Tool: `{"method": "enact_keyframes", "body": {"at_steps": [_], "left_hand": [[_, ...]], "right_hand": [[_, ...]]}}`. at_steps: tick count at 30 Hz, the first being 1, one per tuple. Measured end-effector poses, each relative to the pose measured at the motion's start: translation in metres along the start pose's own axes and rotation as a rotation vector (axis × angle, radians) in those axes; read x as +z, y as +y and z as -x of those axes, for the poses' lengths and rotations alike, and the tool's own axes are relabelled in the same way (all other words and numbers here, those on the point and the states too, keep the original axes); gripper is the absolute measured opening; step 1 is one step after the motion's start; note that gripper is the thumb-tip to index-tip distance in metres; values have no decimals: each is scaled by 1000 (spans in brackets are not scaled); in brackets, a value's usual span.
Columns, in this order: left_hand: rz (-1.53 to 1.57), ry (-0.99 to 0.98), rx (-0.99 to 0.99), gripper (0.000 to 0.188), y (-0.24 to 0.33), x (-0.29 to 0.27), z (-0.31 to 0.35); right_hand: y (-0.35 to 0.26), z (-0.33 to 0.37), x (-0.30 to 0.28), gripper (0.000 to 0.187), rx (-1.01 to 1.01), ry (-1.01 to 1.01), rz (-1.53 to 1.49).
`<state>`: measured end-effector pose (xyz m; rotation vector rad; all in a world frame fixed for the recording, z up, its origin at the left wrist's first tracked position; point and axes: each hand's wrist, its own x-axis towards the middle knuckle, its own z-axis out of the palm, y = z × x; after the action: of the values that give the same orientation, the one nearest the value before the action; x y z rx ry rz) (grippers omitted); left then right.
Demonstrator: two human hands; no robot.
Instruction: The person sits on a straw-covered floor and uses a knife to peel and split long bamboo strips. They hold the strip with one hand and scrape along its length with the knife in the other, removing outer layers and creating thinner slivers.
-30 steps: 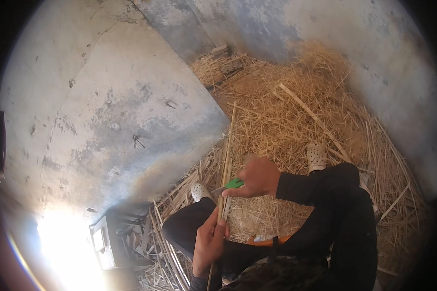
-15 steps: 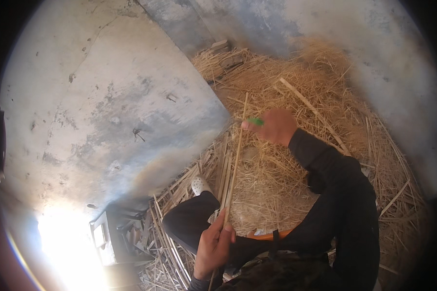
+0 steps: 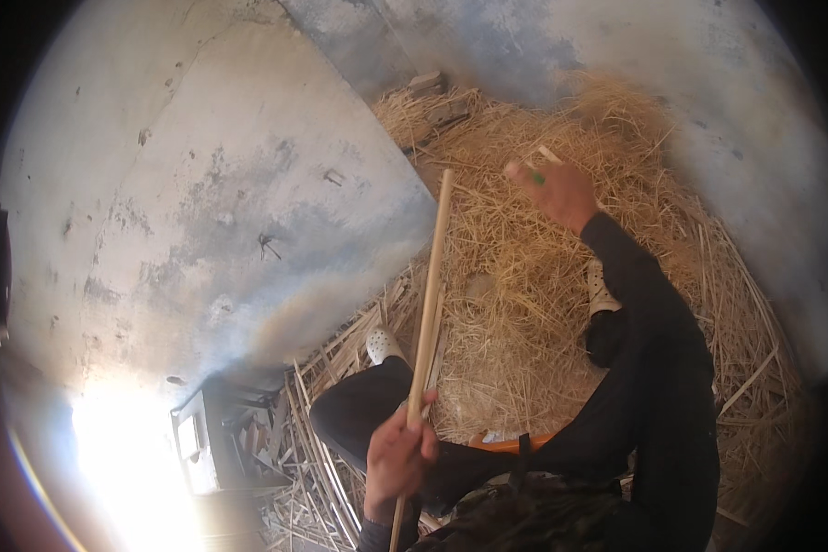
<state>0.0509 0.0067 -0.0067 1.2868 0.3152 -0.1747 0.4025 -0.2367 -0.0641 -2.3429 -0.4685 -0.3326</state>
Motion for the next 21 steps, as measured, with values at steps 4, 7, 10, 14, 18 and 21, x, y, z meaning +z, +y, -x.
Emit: {"method": "enact_keyframes", "body": {"at_steps": [4, 7, 10, 14, 18, 21], "left_hand": [[130, 1, -49, 42, 2, 2, -22], [138, 23, -6, 41, 6, 11, -27], [101, 68, -7, 41, 11, 19, -24], [-11, -1, 33, 43, 7, 14, -28], [-137, 18, -1, 43, 7, 18, -19], [-219, 33, 59, 43, 8, 16, -22]], "right_hand": [[-116, 97, 25, 69, -418, -215, -101], [-122, 113, 40, 69, -533, -163, 44], [-109, 83, 37, 71, -353, -252, 63], [-116, 110, 42, 73, -517, -243, 10], [-99, 76, 43, 80, -257, -280, 60], [-114, 105, 46, 82, -454, -269, 9]]}}
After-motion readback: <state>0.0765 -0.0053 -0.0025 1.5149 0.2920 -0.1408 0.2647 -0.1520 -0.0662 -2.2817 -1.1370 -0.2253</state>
